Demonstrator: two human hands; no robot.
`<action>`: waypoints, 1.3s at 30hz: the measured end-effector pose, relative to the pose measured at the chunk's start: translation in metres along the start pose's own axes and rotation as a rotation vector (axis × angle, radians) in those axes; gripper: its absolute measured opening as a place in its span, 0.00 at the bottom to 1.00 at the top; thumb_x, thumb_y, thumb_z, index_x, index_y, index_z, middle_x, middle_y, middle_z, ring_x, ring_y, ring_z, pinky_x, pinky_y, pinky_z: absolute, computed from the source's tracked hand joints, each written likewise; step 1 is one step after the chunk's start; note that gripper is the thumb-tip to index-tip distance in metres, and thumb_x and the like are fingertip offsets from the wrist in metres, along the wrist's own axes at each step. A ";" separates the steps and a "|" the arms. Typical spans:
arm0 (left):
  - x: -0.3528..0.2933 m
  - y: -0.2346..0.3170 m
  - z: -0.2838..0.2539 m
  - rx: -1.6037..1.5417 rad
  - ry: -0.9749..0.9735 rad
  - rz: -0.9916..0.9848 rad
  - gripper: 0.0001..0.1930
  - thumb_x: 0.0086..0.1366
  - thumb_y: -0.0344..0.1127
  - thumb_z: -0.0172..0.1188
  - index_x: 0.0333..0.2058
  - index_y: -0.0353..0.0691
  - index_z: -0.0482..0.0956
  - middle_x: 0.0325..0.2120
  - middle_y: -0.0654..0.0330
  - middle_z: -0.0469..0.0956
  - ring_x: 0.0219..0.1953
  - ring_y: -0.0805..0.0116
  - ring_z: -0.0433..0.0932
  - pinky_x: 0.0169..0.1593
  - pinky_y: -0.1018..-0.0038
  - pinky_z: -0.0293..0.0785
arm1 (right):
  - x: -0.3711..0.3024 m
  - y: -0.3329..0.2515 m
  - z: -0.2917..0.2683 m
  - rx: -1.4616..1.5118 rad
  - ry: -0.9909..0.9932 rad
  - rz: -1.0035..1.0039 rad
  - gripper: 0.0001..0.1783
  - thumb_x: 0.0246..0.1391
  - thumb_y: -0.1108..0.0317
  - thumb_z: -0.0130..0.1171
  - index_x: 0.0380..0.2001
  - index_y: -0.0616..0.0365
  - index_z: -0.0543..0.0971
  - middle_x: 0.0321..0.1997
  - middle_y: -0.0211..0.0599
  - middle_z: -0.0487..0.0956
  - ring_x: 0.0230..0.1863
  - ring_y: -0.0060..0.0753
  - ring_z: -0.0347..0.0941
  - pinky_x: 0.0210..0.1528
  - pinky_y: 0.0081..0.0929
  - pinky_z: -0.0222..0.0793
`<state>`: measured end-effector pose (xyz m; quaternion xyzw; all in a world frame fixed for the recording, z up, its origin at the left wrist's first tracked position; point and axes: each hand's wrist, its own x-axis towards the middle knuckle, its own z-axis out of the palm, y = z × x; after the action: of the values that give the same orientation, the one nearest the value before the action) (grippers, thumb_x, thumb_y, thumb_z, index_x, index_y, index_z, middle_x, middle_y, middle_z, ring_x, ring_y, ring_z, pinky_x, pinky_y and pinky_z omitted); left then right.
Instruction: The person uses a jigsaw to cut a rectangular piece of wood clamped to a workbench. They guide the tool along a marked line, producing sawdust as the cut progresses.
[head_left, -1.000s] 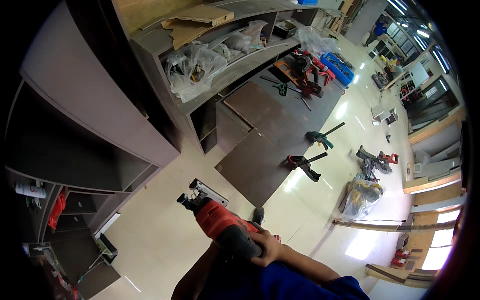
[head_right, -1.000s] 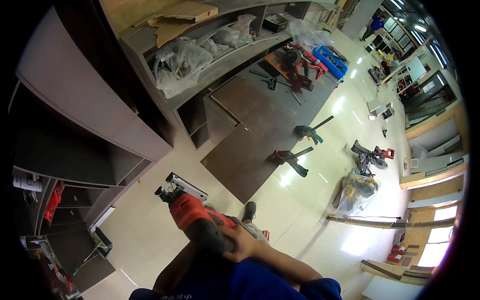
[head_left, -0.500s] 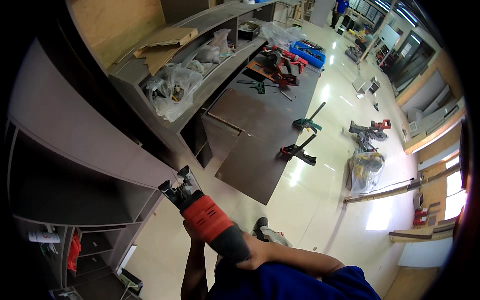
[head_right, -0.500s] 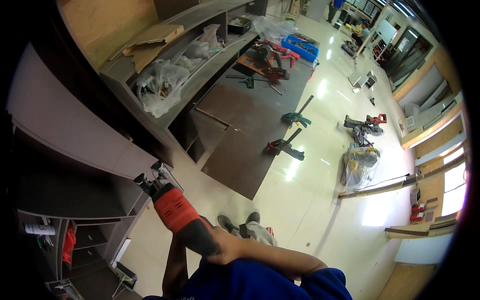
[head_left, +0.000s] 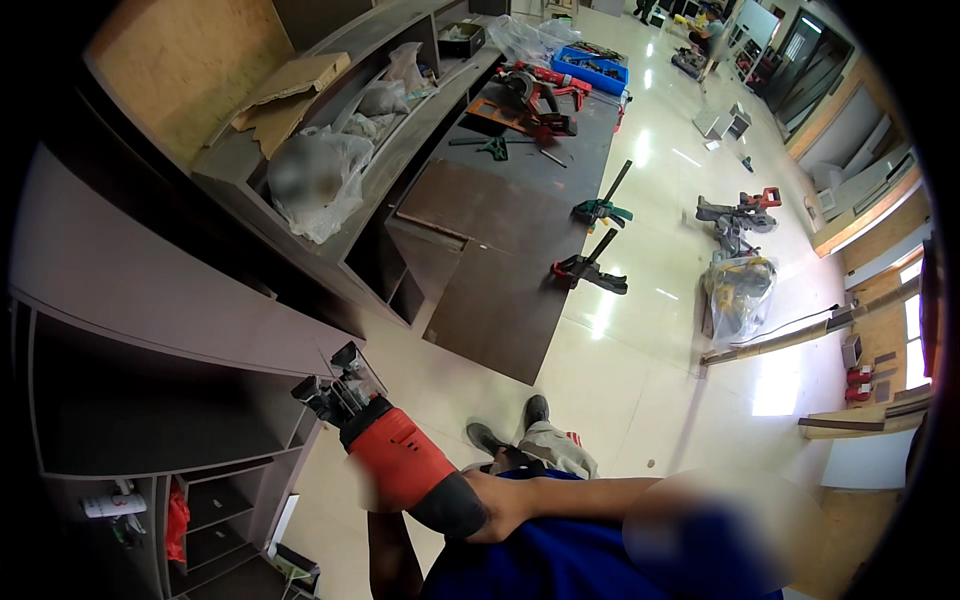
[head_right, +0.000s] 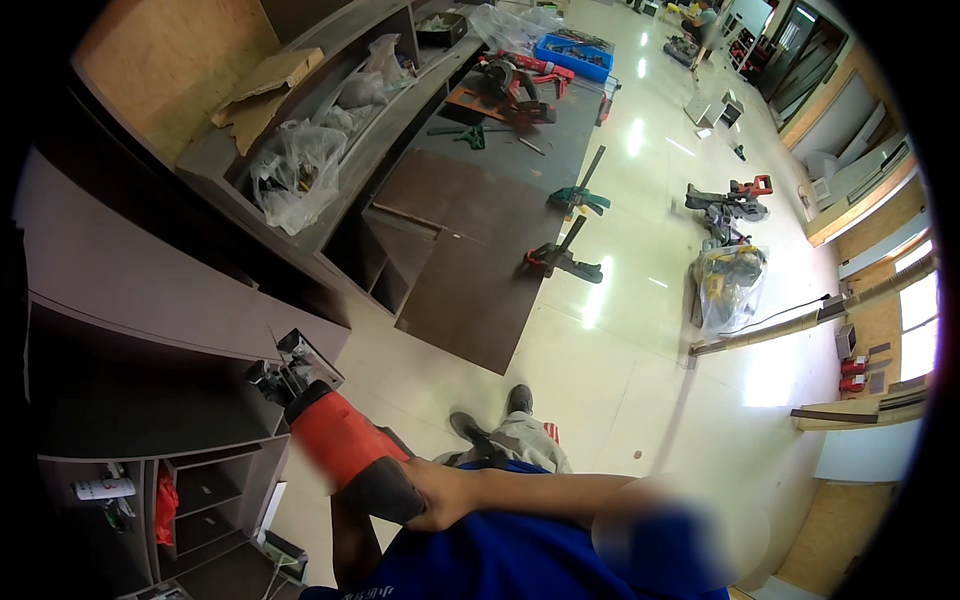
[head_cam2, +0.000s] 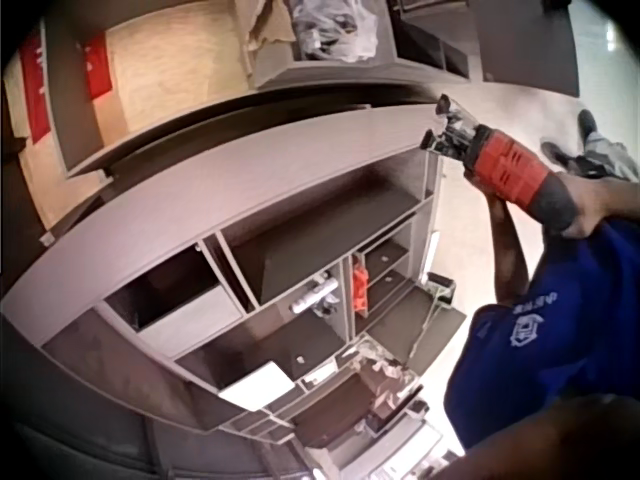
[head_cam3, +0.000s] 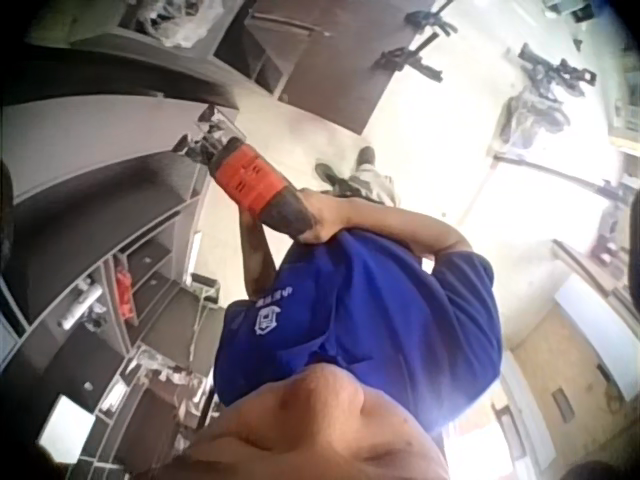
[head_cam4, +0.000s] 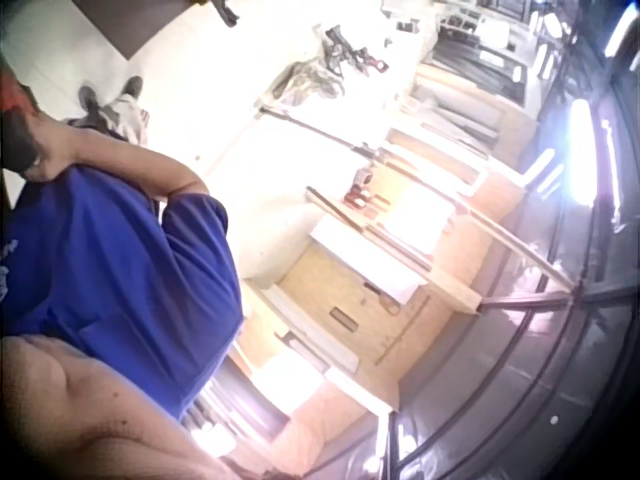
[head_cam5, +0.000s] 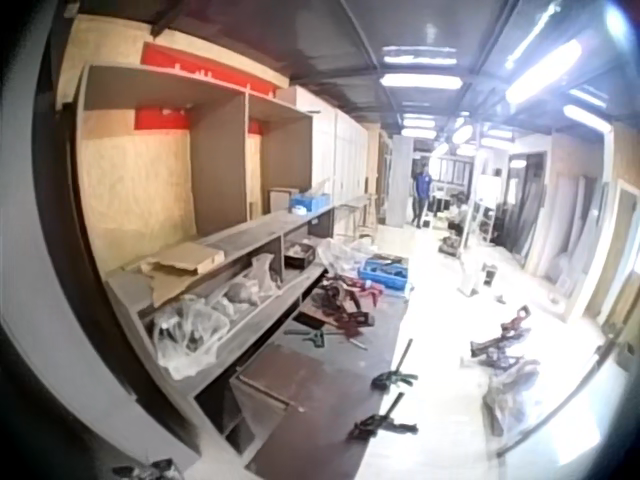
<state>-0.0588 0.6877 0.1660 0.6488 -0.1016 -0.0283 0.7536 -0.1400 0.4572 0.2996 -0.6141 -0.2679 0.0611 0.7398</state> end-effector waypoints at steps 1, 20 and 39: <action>0.002 0.000 0.003 0.004 0.002 0.000 0.10 0.66 0.40 0.65 0.39 0.40 0.80 0.33 0.56 0.82 0.35 0.64 0.82 0.38 0.67 0.76 | -0.001 -0.002 -0.003 -0.005 -0.001 0.009 0.18 0.48 0.67 0.67 0.41 0.59 0.73 0.34 0.47 0.78 0.37 0.52 0.79 0.38 0.43 0.74; 0.057 -0.041 0.082 0.287 -0.233 -0.173 0.13 0.67 0.45 0.64 0.32 0.41 0.83 0.27 0.56 0.84 0.29 0.65 0.83 0.30 0.68 0.76 | -0.019 0.005 -0.062 0.143 0.287 0.221 0.32 0.54 0.66 0.73 0.56 0.60 0.67 0.40 0.39 0.79 0.40 0.34 0.77 0.45 0.33 0.75; 0.022 -0.156 0.114 0.221 -0.863 -0.510 0.15 0.71 0.42 0.61 0.48 0.37 0.75 0.31 0.52 0.81 0.34 0.55 0.82 0.42 0.63 0.79 | -0.058 0.045 -0.040 0.102 1.052 0.564 0.22 0.34 0.69 0.58 0.39 0.66 0.80 0.33 0.34 0.81 0.34 0.28 0.77 0.42 0.28 0.75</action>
<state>-0.0453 0.5486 0.0306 0.6581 -0.2444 -0.4656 0.5389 -0.1592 0.4086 0.2346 -0.5729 0.3111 -0.0443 0.7570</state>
